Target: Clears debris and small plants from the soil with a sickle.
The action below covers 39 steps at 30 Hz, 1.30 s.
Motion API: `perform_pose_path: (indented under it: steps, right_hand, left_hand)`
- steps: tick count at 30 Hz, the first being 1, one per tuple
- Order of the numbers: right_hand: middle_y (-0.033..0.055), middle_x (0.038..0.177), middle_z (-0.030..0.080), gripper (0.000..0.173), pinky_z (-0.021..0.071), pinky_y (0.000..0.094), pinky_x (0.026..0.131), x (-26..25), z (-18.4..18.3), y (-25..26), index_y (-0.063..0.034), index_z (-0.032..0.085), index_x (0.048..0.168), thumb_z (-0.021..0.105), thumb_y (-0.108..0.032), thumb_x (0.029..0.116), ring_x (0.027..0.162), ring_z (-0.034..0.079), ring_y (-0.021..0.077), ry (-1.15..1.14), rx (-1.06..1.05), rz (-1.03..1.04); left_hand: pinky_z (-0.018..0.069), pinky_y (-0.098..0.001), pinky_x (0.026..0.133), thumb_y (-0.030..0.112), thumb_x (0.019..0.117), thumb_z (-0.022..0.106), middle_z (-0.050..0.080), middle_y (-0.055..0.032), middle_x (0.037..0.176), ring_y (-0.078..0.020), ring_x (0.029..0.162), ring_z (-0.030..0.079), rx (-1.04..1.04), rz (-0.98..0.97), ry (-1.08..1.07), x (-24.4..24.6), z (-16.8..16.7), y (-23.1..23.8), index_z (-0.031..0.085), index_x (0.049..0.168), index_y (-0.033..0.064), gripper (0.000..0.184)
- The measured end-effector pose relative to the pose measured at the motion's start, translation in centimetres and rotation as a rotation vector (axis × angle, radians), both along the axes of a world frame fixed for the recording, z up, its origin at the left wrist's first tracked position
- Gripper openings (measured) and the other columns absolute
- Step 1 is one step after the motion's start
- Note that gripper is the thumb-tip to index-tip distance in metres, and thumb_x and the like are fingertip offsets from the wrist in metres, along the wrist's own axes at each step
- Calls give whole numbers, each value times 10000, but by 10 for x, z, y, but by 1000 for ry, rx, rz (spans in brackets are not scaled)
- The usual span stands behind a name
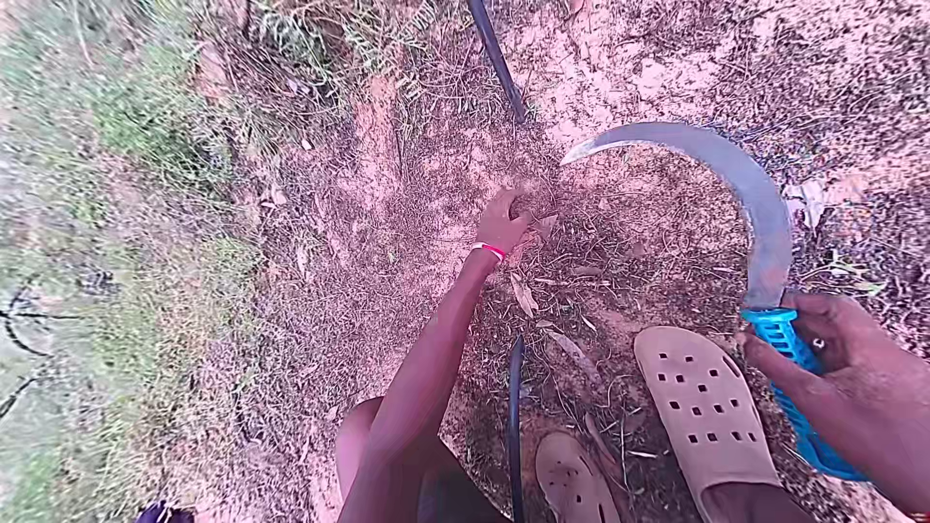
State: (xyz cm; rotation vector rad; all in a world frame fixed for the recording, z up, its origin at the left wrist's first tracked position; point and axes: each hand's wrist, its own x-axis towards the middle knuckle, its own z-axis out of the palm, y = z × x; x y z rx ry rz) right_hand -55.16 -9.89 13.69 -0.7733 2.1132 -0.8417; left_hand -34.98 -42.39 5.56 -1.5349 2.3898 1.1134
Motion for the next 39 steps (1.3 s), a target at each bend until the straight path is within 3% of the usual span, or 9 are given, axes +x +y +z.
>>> perform_pose_path:
  steps: [3, 7, 12, 19, 23, 29, 32, 35, 39]
  right_hand:
    - [115, 900, 666, 525, 511, 374, 590, -2, -1, 5, 7, 554, 1278, 644, -276, 844, 701, 625, 165, 29, 25, 20]
    - [145, 891, 676, 557, 506, 406, 568, -7, -4, 3, 17, 554, 1296, 600, -333, 865, 682, 635, 213, 151, -18, 101]
    - [231, 1118, 642, 614, 535, 448, 702, -4, -20, -55, 22, 511, 1412, 546, -333, 912, 843, 648, 288, 185, -206, 310]
    - [214, 1224, 634, 553, 566, 493, 804, 14, -43, -169, -16, 505, 1469, 622, -195, 959, 964, 673, 322, 84, -348, 591]
    - [262, 1315, 612, 589, 518, 580, 934, 32, -47, -207, -37, 364, 1576, 573, -134, 1034, 1099, 655, 418, 38, -109, 640]
    - [206, 957, 645, 589, 556, 483, 663, 37, -47, -180, -104, 334, 1575, 582, -150, 1043, 704, 645, 294, -289, 44, 488]
    - [184, 963, 654, 616, 555, 470, 676, 40, -48, -142, -115, 350, 1577, 595, -193, 1017, 709, 647, 258, -316, 22, 415]
    - [122, 955, 660, 618, 554, 386, 626, 47, -39, -114, -118, 401, 1545, 591, -226, 966, 678, 639, 173, -300, -59, 296]
    - [58, 893, 658, 635, 541, 310, 571, 27, -27, -92, -111, 441, 1513, 592, -253, 912, 633, 620, 92, -220, -142, 235]
  left_hand:
    - [491, -493, 1028, 49, 998, 522, 594, -231, 1358, -327, 1193, 619, -136, 268, 94, 5, 14, -25, 639, 1298, -12, 328]
    - [403, -614, 1120, 238, 1020, 580, 514, -224, 1493, -412, 1385, 491, -205, 386, -191, 0, -2, -92, 478, 1501, 53, 526]
    - [415, -647, 1096, 335, 1086, 445, 595, -219, 1433, -403, 1359, 547, -223, 307, -511, -21, -13, -108, 542, 1478, 102, 466]
    - [420, -636, 1080, 329, 1102, 454, 640, -208, 1364, -393, 1318, 570, -14, 416, -260, -2, -12, -118, 671, 1334, 93, 396]
    - [426, -652, 1075, 337, 1086, 485, 641, -215, 1361, -400, 1319, 571, 6, 427, -305, 1, -8, -117, 680, 1322, 91, 393]
    - [455, -537, 1041, 138, 1083, 465, 635, -278, 1267, -362, 1176, 614, 54, 342, -111, 52, 36, -109, 623, 1306, -60, 338]
    - [477, -471, 957, 141, 1097, 448, 651, -233, 1194, -279, 1051, 626, 64, 300, -61, 82, 68, -102, 611, 1293, -45, 316]
    - [406, -572, 1086, 200, 1094, 473, 646, -235, 1306, -356, 1262, 584, 14, 209, -122, 101, 70, -90, 664, 1284, -10, 342]
    - [293, -674, 1161, 80, 988, 618, 450, -229, 1561, -435, 1473, 375, 7, -123, -246, 79, 52, -52, 516, 1506, 76, 528]
